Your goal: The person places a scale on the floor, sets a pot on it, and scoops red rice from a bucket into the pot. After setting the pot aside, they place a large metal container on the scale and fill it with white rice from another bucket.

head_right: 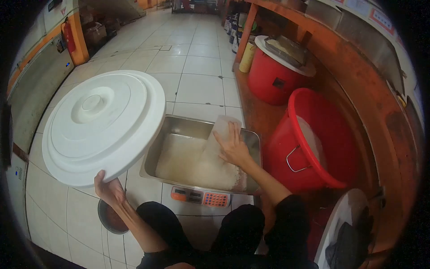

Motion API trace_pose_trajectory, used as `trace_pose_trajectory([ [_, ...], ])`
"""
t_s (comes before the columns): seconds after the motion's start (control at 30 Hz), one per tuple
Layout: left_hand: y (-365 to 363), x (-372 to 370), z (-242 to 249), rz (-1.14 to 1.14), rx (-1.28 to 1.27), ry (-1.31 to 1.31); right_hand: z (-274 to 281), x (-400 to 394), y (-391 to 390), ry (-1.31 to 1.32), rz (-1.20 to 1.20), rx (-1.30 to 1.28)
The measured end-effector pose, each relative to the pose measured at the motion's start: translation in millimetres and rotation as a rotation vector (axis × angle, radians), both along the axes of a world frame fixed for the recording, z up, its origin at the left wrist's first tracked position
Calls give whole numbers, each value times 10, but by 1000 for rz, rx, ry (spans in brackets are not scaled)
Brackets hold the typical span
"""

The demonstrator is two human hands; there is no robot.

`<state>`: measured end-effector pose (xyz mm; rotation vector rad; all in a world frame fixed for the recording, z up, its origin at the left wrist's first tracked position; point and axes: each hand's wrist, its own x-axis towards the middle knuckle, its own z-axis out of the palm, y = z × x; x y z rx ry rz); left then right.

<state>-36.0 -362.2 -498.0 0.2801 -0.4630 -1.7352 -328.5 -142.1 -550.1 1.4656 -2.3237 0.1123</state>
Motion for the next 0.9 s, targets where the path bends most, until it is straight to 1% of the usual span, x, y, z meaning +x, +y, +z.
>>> trace_pose_trajectory([
  [0.07, 8, -32, -11, 4, 10, -9, 131, -13, -23, -46, -27, 9],
  [0.17, 22, -78, -29, 7, 17, -14, 329, -171, -34, -185, -229, -120],
  [0.23, 32, -106, -23, 1, 3, -11, 420, -647, -18, -705, -333, -164],
  [0.3, 17, -130, -55, 28, -28, -22, 654, -891, 157, -1225, -390, -287],
  [0.33, 2, -147, -76, 35, -44, -22, 999, -813, 305, -1480, -389, -394],
  [0.37, 1, -156, -80, 19, 35, 42, 1284, -788, 465, -1728, -379, -511],
  [0.43, -112, -143, -217, 13, -8, 25, 1613, -983, 878, -1747, -263, -596],
  [0.5, -210, -155, -343, 41, -18, 3, 2062, -1020, 1349, -1609, -242, -660],
  [0.53, -264, -159, -410, 64, -34, -25, 2273, -1022, 1623, -1604, -245, -597],
  [0.57, -324, -145, -470, 36, -26, -14, 2406, -1087, 1900, -1520, -335, -588],
  [0.6, -361, -146, -506, 15, -18, 0, 2457, -1142, 2154, -1392, -391, -610],
  [0.63, -348, -184, -486, 21, -13, -8, 2385, -1285, 2458, -1259, -548, -780],
  [0.67, -343, -200, -466, 33, -5, -17, 2237, -1532, 2855, -1201, -566, -789],
  [0.7, -413, -162, -530, -8, -54, -46, 2041, -1785, 3147, -1143, -580, -797],
  [0.77, -553, -94, -653, 8, -22, -35, 1698, -2107, 3324, -733, -722, -197],
  [0.83, -569, -79, -646, 36, 3, -67, 1371, -2342, 3450, -288, -813, 383],
  [0.87, -563, -60, -613, 56, 10, -108, 1098, -2386, 3497, -79, -891, 407],
  [0.9, -593, -18, -626, 24, -13, -96, 831, -2424, 3540, 118, -981, 423],
])
